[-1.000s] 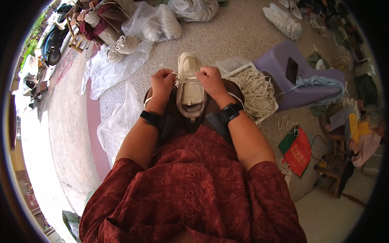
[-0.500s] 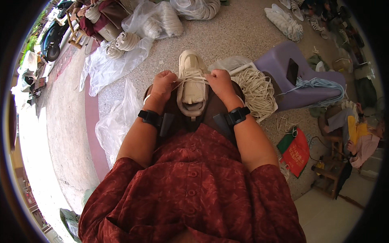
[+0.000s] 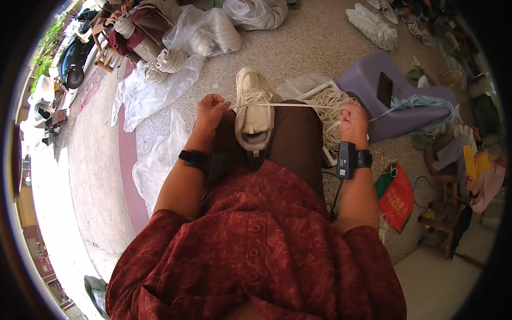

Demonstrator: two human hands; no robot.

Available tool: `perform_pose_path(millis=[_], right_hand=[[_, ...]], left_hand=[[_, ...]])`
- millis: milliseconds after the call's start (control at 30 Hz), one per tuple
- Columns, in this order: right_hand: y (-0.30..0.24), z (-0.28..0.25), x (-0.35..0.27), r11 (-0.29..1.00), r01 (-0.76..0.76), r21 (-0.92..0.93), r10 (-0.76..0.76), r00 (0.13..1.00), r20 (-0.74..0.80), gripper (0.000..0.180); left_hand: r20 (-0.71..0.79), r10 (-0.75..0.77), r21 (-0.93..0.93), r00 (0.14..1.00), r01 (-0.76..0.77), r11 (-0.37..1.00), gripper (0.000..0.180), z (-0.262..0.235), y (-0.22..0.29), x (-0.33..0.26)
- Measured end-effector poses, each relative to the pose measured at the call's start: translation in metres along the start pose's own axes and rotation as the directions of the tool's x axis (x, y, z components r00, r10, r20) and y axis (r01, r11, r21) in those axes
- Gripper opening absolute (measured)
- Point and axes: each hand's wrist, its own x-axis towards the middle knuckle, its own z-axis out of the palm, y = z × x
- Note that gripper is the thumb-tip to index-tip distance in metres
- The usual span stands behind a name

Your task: Lacing a cream-colored sneaker in a manufacturing setting.

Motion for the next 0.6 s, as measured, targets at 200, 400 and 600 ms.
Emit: perform_pose_path(millis=[200,400,600], right_hand=[[0.024,-0.018,-0.002,0.995,-0.096,0.000,0.095,0.989,-0.114,0.020],[-0.003,-0.006,-0.014,0.788,0.234,-0.570,-0.098,0.961,0.260,0.012],[0.021,0.024,-0.032,0.245,0.554,-0.796,-0.011,0.822,0.569,0.013]], left_hand=[[-0.264,-0.032,-0.305,0.964,-0.052,0.951,0.013,-0.064,-0.016,-0.014],[0.209,0.230,0.572,0.950,-0.310,0.759,0.007,-0.053,0.037,-0.049],[0.307,0.332,0.686,0.892,-0.450,0.573,0.014,-0.010,0.031,-0.022]])
